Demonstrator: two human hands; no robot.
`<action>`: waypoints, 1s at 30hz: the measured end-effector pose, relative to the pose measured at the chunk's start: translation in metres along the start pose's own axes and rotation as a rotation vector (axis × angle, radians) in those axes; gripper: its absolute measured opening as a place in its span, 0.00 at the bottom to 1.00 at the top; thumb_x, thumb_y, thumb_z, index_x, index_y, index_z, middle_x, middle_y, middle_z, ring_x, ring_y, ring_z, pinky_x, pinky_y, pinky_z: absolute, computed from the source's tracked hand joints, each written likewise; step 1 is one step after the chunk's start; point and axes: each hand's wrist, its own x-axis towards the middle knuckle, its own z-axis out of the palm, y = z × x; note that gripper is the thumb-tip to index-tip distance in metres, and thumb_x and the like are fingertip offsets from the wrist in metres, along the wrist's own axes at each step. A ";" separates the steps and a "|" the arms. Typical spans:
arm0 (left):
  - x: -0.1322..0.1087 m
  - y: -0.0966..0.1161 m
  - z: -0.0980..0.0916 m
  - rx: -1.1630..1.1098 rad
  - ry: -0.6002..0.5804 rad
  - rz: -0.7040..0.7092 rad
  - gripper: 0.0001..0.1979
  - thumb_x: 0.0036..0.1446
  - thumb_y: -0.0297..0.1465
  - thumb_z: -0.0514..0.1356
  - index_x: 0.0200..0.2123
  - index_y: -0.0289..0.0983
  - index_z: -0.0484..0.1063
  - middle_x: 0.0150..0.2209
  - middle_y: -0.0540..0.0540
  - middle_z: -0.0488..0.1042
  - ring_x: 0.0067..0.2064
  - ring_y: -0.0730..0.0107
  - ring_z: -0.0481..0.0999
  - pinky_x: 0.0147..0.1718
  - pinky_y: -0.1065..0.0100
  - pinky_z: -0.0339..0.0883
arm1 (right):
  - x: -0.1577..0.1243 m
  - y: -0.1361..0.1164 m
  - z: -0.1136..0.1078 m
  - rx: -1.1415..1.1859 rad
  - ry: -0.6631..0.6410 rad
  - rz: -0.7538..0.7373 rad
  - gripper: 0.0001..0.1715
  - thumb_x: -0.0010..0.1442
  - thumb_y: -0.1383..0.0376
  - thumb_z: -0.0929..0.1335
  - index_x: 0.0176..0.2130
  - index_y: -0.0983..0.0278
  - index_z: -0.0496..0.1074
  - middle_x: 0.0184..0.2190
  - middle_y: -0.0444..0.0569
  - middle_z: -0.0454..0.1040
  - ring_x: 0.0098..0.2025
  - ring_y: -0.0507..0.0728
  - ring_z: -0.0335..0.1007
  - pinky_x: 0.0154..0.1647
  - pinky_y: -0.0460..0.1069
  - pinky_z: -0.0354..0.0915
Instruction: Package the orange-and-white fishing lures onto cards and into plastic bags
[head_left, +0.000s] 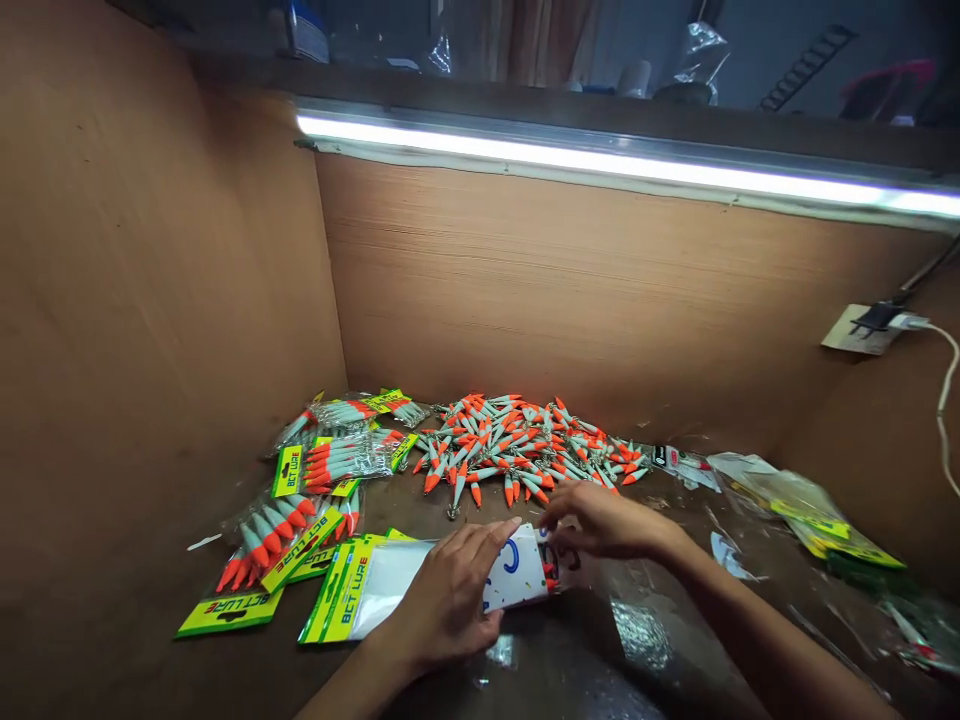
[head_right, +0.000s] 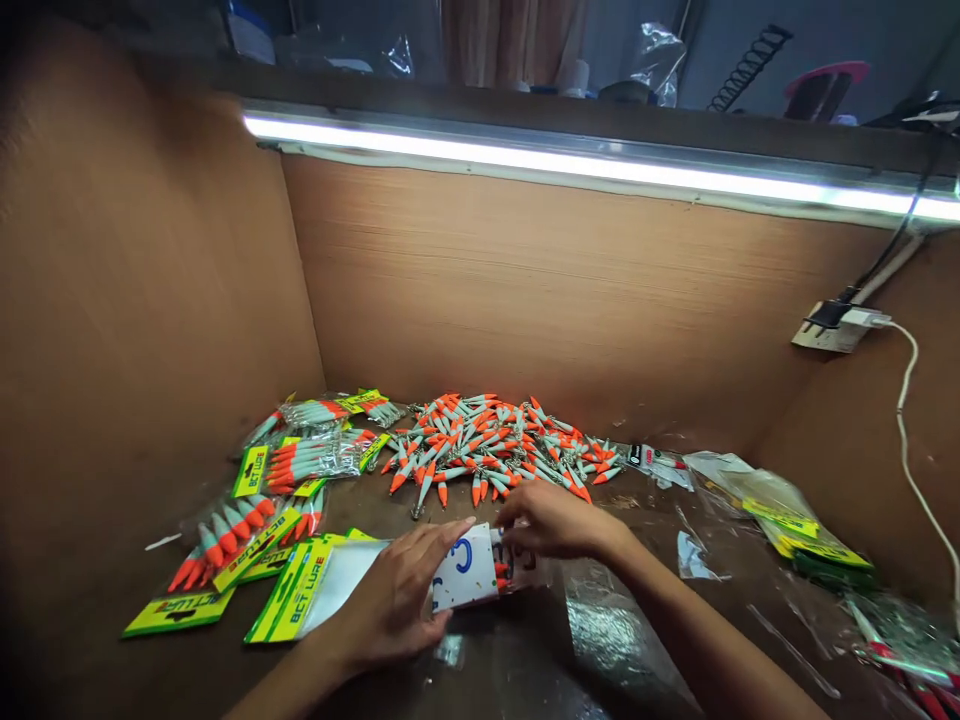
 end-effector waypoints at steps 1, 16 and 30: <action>0.000 0.001 0.000 0.004 -0.015 0.001 0.50 0.41 0.24 0.60 0.68 0.47 0.47 0.62 0.46 0.64 0.58 0.54 0.66 0.59 0.52 0.61 | 0.013 0.003 -0.005 0.010 0.031 0.014 0.08 0.63 0.65 0.68 0.38 0.59 0.80 0.31 0.44 0.79 0.34 0.53 0.71 0.37 0.46 0.61; -0.004 0.006 0.002 0.053 -0.082 0.032 0.48 0.42 0.28 0.62 0.66 0.48 0.48 0.62 0.45 0.63 0.58 0.51 0.66 0.59 0.51 0.60 | 0.189 -0.005 0.041 -0.179 0.211 -0.053 0.10 0.61 0.73 0.65 0.34 0.63 0.76 0.37 0.50 0.78 0.40 0.57 0.72 0.40 0.48 0.64; -0.002 -0.011 -0.009 0.000 0.076 -0.023 0.48 0.44 0.25 0.60 0.68 0.46 0.47 0.64 0.44 0.63 0.61 0.52 0.64 0.58 0.51 0.63 | -0.031 0.051 -0.014 0.670 0.254 0.388 0.24 0.61 0.50 0.70 0.46 0.66 0.74 0.35 0.49 0.78 0.35 0.54 0.73 0.35 0.48 0.67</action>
